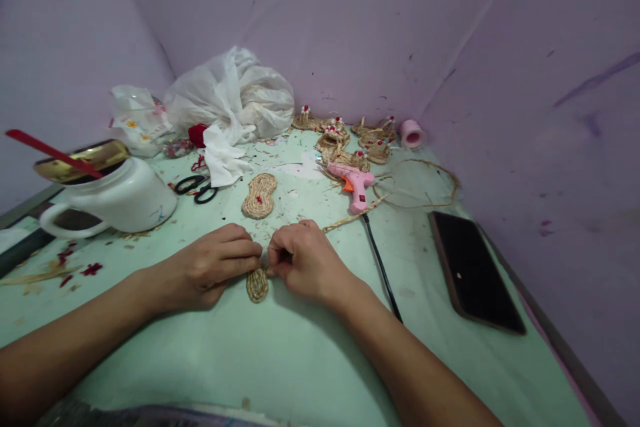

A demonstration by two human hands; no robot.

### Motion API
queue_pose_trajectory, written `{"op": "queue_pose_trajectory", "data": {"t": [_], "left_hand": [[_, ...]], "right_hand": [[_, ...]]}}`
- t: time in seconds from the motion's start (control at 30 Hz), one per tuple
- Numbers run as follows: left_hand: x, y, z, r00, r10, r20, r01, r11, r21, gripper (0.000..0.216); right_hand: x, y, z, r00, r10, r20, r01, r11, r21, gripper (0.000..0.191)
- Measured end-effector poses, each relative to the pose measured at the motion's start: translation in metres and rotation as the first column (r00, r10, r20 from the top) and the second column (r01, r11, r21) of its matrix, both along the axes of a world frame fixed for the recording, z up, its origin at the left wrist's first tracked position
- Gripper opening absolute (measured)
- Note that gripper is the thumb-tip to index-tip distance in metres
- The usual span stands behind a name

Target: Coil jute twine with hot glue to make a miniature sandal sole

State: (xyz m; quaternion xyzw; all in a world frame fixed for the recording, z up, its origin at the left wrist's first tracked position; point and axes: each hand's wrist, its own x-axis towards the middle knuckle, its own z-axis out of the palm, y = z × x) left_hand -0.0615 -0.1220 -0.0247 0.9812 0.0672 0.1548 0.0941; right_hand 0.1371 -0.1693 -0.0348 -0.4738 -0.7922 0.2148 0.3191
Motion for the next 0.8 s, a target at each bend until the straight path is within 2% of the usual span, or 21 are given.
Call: {"op": "queue_pose_trajectory", "data": {"t": [0.33,0.5,0.57,0.7,0.77,0.8], "left_hand": [[0.001,0.002,0.001,0.999,-0.002,-0.044,0.001,1.0,-0.022,0.03],[0.004,0.002,0.0,0.999,-0.005,-0.032,0.003,0.997,-0.079,0.031],[0.004,-0.001,0.0,0.998,0.063,0.011,-0.061,0.993,-0.102,0.031],[-0.002,-0.012,0.005,0.947,0.316,0.065,-0.312,0.948,-0.058,0.033],[-0.007,-0.017,0.009,0.914,0.398,0.072,-0.389,0.914,-0.114,0.037],[-0.008,-0.019,0.012,0.88,0.469,0.074,-0.452,0.876,-0.168,0.031]], "right_hand": [[-0.004,-0.002,-0.007,0.997,-0.062,-0.041,0.061,0.998,-0.023,0.024],[-0.003,-0.002,-0.007,0.996,-0.085,0.001,0.085,0.995,-0.047,0.02],[-0.002,-0.003,-0.006,0.995,-0.096,0.032,0.098,0.994,-0.052,0.019],[-0.002,-0.007,-0.004,0.99,-0.121,0.074,0.125,0.99,-0.058,0.018],[-0.003,-0.007,-0.004,0.989,-0.124,0.085,0.13,0.99,-0.061,0.017],[-0.004,-0.007,-0.004,0.988,-0.126,0.088,0.131,0.989,-0.065,0.016]]}}
